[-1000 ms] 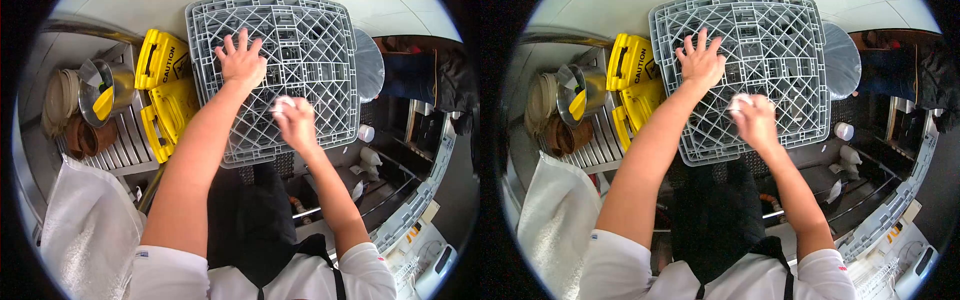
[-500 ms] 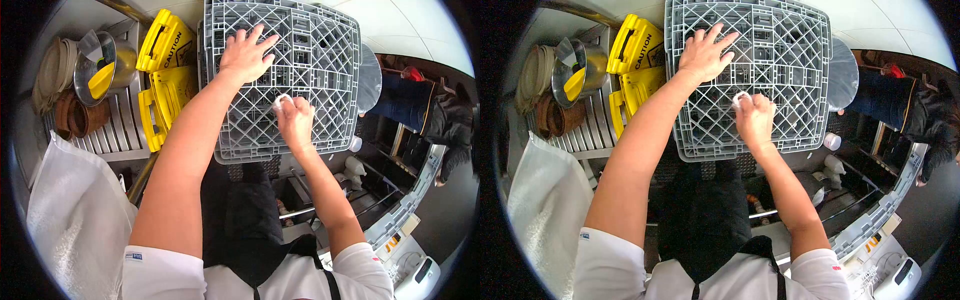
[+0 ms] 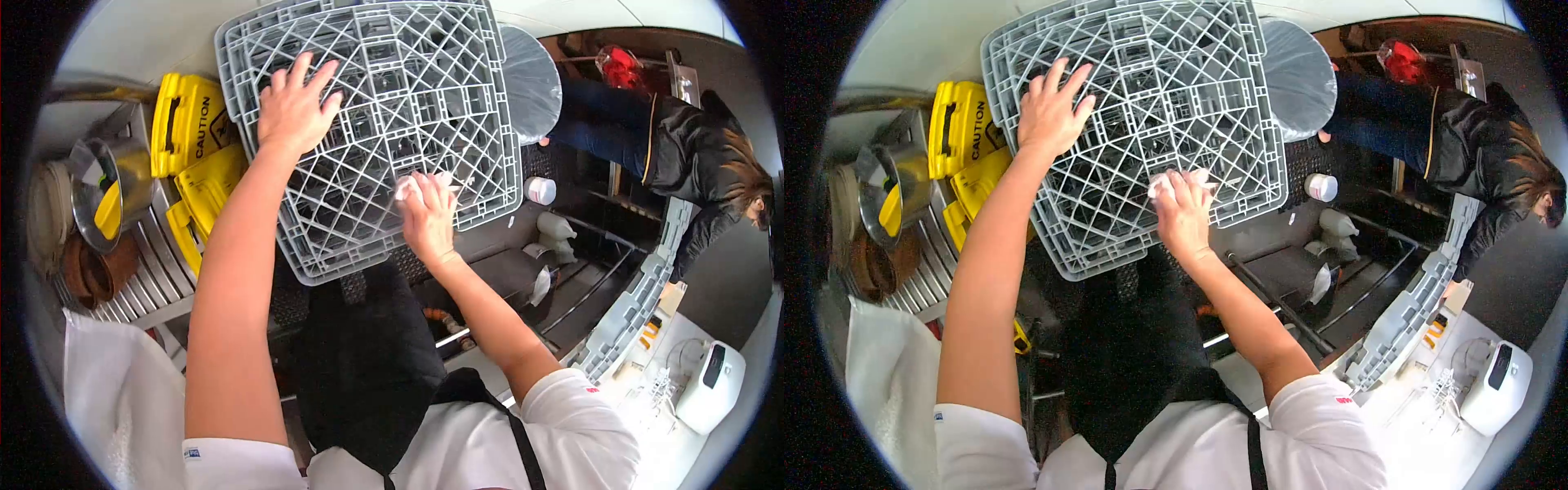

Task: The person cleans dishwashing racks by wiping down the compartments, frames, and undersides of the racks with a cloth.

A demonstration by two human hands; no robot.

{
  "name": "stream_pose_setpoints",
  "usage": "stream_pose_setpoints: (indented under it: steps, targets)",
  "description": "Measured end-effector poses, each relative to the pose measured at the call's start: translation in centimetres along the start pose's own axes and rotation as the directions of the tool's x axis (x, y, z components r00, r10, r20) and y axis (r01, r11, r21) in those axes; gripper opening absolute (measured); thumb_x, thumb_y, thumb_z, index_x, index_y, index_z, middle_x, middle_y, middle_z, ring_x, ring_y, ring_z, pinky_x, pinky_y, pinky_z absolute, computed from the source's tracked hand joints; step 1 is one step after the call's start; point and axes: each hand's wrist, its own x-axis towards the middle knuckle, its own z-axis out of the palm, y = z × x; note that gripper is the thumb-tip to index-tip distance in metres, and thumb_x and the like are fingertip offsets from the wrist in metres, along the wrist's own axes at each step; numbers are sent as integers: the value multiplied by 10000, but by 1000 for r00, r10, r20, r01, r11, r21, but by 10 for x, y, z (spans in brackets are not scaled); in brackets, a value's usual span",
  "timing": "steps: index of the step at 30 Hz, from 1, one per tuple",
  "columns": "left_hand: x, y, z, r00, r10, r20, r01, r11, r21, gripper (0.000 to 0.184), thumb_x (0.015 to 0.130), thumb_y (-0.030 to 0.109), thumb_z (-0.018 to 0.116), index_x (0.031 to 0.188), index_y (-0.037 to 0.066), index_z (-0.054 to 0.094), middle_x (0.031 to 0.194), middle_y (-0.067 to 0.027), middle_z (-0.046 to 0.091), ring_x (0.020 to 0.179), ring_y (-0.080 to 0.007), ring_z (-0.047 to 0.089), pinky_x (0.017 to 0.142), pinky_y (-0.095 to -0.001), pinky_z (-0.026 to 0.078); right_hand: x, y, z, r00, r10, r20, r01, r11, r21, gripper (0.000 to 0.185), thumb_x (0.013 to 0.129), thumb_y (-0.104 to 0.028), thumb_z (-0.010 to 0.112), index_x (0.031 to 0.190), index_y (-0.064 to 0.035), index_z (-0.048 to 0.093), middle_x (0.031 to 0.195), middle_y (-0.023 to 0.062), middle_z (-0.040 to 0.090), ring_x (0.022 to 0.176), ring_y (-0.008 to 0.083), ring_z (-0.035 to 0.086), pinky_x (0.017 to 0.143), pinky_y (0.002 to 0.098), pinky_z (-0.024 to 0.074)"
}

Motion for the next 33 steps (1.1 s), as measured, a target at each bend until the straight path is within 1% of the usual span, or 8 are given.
stream_pose_setpoints:
  steps: [5,9,12,17,19,20,22,33]
  targets:
    - [0,3,-2,1000,12,-6,-12,1000,-1,496,924,394,594,1398,276,509,1476,-61,408,1187,-369,477,993,-486,438,17,21,-3,921,390,-14,-327,791,517,123,870,-62,636,989,-39,659,1039,174,596,925,348,595,856,409,470]
    - [1,4,-2,1000,19,9,-19,1000,1,491,930,387,582,1401,274,503,1489,-56,396,1209,-374,465,1012,-493,421,16,78,-37,774,569,-277,-478,813,334,158,925,-103,612,1052,-16,651,1087,179,598,1023,341,552,908,426,457]
    - [2,2,5,999,34,-11,-33,999,39,503,924,417,586,1403,291,502,1483,-60,404,1208,-380,463,1011,-489,421,-3,149,-28,925,200,-324,-281,933,-225,168,881,-80,634,1038,-22,643,1062,196,614,998,396,568,880,482,454]
    - [0,1,3,994,111,-4,-111,993,41,500,928,416,580,1391,240,513,1491,-82,401,1195,-411,463,1033,-505,400,57,186,-30,840,286,-461,-324,946,-3,118,836,2,602,942,6,655,1020,178,646,933,397,588,819,486,459]
    - [3,4,0,992,122,14,-123,992,39,508,932,414,576,1395,216,511,1497,-92,398,1191,-414,461,1045,-503,389,106,210,-21,927,130,-352,-66,980,188,139,869,-95,574,928,-22,677,958,160,687,906,384,648,812,496,490]
    - [3,7,0,994,105,17,-106,993,49,507,928,409,581,1393,221,513,1495,-97,395,1185,-408,465,1036,-500,396,113,197,-18,909,393,-137,-412,897,-160,174,871,-149,567,923,-46,698,948,190,696,920,377,669,820,504,492]
    - [4,9,5,996,88,-13,-88,995,47,524,897,454,602,1376,257,524,1473,-81,412,1173,-396,473,987,-504,435,134,205,-19,868,496,32,-491,865,-98,155,856,-150,583,908,-64,701,913,196,693,890,380,661,804,504,486]
    - [5,9,0,999,54,-8,-53,998,34,515,877,448,622,1348,256,543,1479,-75,401,1179,-393,472,989,-495,436,108,224,-9,903,305,-303,-255,947,194,185,858,-226,694,866,-43,663,780,162,677,763,333,653,704,448,502]
